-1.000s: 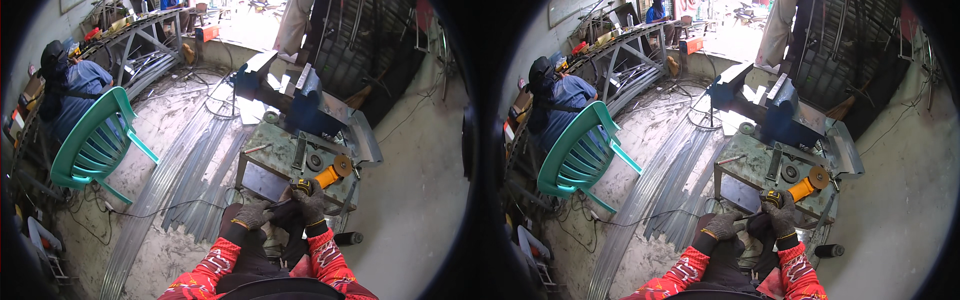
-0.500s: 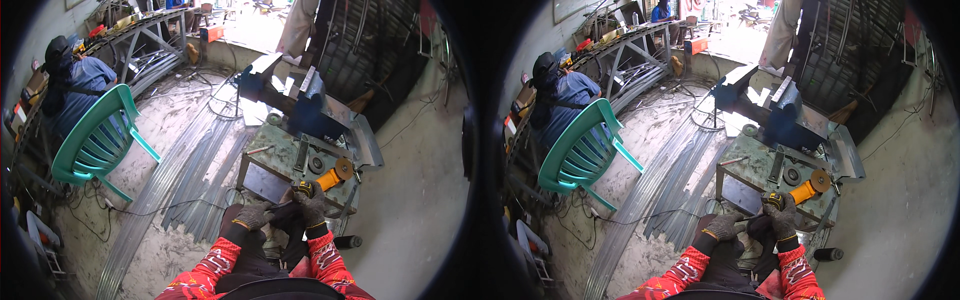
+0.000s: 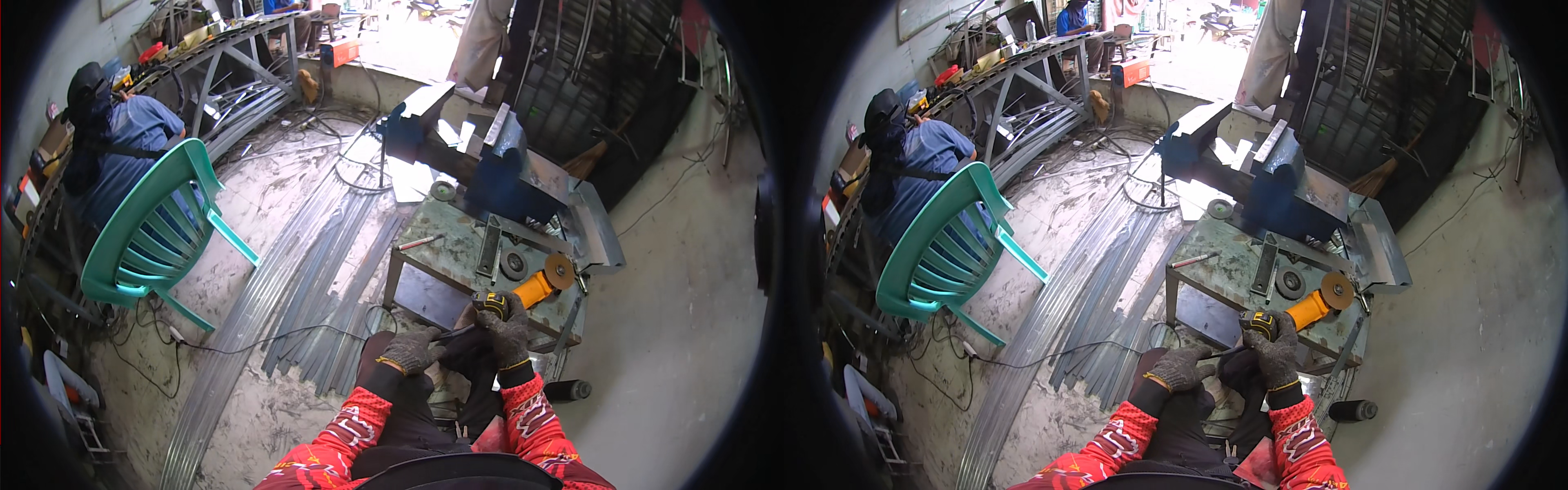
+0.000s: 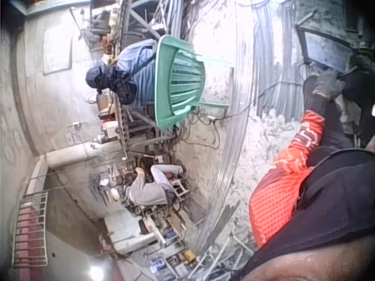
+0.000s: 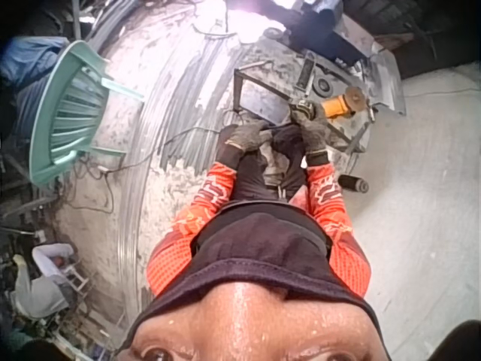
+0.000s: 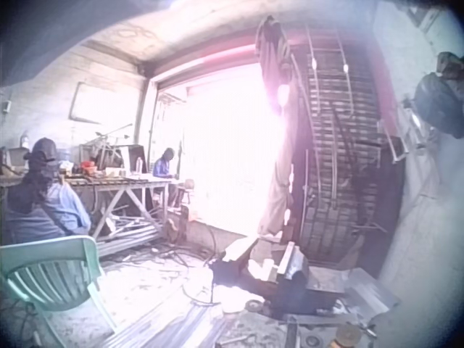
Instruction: Measure and mark small metal plates using a tape measure and a marker in a workshop environment.
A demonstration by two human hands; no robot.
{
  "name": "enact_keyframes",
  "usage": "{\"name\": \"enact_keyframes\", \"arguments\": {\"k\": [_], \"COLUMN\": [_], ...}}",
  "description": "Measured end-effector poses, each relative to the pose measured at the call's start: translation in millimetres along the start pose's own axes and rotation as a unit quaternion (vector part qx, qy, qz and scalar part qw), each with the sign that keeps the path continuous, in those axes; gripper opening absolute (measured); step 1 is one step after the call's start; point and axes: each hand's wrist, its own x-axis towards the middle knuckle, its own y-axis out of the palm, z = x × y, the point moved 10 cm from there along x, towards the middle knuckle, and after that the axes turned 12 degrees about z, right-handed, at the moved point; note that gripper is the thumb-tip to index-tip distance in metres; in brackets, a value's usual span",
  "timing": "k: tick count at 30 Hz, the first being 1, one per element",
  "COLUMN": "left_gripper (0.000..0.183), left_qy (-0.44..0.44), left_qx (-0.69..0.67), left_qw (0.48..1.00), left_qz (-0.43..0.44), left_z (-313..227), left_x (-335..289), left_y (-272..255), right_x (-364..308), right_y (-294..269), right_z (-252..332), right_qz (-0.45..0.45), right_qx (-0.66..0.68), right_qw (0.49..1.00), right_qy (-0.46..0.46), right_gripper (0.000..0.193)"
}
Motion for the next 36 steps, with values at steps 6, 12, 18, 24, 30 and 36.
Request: {"name": "enact_keyframes", "arguments": {"k": [6, 12, 18, 24, 30, 36], "left_gripper": [0.062, 0.063, 0.061, 0.062, 0.062, 0.062], "left_qy": [0.005, 0.007, -0.002, 0.002, -0.002, -0.001], "left_qx": [0.003, -0.004, -0.013, 0.0, -0.003, 0.001], "left_qw": [1.0, 1.0, 1.0, 1.0, 1.0, 1.0], "left_qz": [0.007, 0.0, 0.012, -0.006, 0.005, -0.004], "left_z": [2, 4, 2, 2, 1, -2], "left_x": [3, 3, 2, 1, 0, -2], "left_y": [3, 4, 3, 1, 1, -2], "right_x": [0, 1, 1, -1, -1, -1], "right_y": [-2, -3, -3, 0, 1, 1], "right_z": [1, 0, 4, 9, 6, 7], "right_qz": [-0.003, -0.011, -0.013, -0.01, 0.003, -0.014], "right_qx": [-0.024, -0.017, -0.026, -0.021, -0.012, -0.012], "right_qw": [1.0, 1.0, 0.999, 1.0, 1.0, 1.0], "right_qy": [-0.004, -0.014, -0.02, -0.019, -0.007, -0.007], "right_gripper": [0.052, 0.049, 0.048, 0.045, 0.051, 0.047]}}
